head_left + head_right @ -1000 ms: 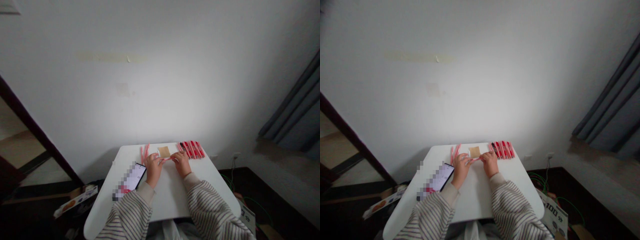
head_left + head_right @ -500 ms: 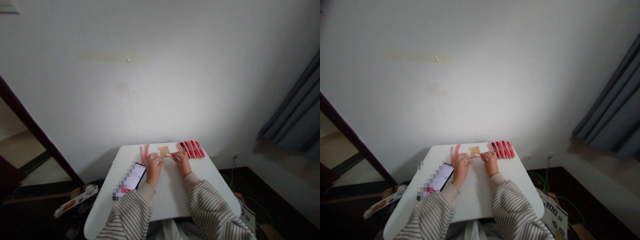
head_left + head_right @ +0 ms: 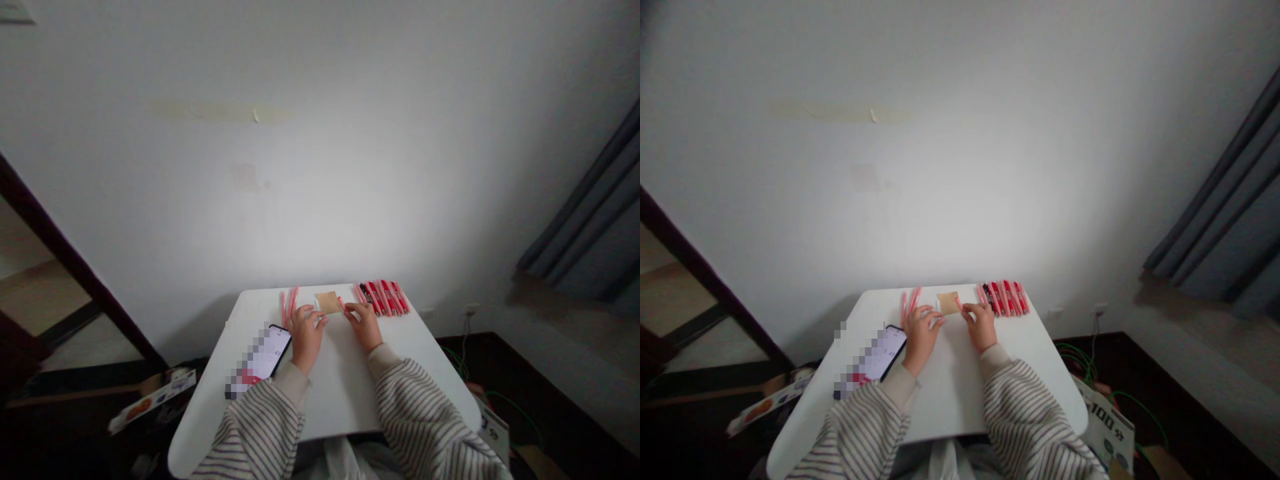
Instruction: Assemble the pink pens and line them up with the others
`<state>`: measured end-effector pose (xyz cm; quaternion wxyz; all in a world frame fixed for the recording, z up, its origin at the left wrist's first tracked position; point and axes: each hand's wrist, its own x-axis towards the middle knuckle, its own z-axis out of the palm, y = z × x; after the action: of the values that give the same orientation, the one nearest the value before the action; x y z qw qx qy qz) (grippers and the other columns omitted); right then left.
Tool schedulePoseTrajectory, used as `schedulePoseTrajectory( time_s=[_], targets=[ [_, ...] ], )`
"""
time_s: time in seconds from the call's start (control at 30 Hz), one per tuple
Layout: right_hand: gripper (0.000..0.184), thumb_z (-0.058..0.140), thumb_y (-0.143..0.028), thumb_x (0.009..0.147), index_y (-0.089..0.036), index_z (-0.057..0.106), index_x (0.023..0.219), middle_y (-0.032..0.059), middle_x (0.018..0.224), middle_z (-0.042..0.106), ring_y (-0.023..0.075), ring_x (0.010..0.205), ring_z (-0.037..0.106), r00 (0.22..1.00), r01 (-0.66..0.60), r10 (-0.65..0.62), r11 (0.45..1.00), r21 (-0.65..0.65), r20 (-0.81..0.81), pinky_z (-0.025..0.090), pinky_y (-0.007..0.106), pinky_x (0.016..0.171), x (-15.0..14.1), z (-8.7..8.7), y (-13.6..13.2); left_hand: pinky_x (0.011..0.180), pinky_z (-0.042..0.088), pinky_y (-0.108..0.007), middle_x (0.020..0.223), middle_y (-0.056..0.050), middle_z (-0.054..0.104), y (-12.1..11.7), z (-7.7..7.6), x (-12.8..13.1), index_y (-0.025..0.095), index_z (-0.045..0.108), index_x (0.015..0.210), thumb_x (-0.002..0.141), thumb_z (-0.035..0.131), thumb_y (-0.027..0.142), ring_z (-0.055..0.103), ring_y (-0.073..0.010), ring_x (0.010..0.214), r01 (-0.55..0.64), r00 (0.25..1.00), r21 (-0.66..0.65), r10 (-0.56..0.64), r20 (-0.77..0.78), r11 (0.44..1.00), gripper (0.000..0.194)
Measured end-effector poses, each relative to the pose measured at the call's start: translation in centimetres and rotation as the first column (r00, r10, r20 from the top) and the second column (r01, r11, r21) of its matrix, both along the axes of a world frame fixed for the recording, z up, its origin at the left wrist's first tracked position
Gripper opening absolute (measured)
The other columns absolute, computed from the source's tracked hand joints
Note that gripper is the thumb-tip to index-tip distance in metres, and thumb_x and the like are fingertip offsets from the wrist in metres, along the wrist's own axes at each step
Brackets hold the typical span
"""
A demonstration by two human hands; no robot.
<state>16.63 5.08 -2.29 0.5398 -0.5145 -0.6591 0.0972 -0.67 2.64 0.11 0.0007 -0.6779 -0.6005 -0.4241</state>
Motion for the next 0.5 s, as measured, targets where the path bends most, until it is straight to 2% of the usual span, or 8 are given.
schedulePoseTrajectory(
  time_s=[0.27,0.5],
  targets=[
    [0.021,0.052,-0.029,0.089,-0.024,0.071,0.096,0.0052,0.086,0.069,0.0204,0.09,0.053,0.981,0.021,-0.026,0.999,0.026,0.19,0.039,0.034,0.083,0.35,0.46,-0.15,0.099,0.032,-0.046,0.108,-0.007,0.059,-0.1,-0.02,0.0,0.025,0.072,0.087,0.077,0.064,0.031,0.048,-0.0243,0.109,-0.016,1.0,-0.028,0.015,-0.016,0.999,0.014],
    [0.015,0.059,-0.023,0.086,-0.028,0.073,0.091,0.005,0.088,0.067,0.0231,0.094,0.045,0.937,0.087,-0.1,0.995,0.054,0.334,0.035,0.036,0.083,0.27,0.41,-0.36,0.103,0.027,-0.051,0.108,-0.005,0.06,-0.68,0.71,0.04,0.026,0.071,0.086,0.075,0.066,0.028,0.048,-0.0249,0.11,-0.056,0.996,-0.046,0.053,-0.068,0.997,0.013]
  ],
)
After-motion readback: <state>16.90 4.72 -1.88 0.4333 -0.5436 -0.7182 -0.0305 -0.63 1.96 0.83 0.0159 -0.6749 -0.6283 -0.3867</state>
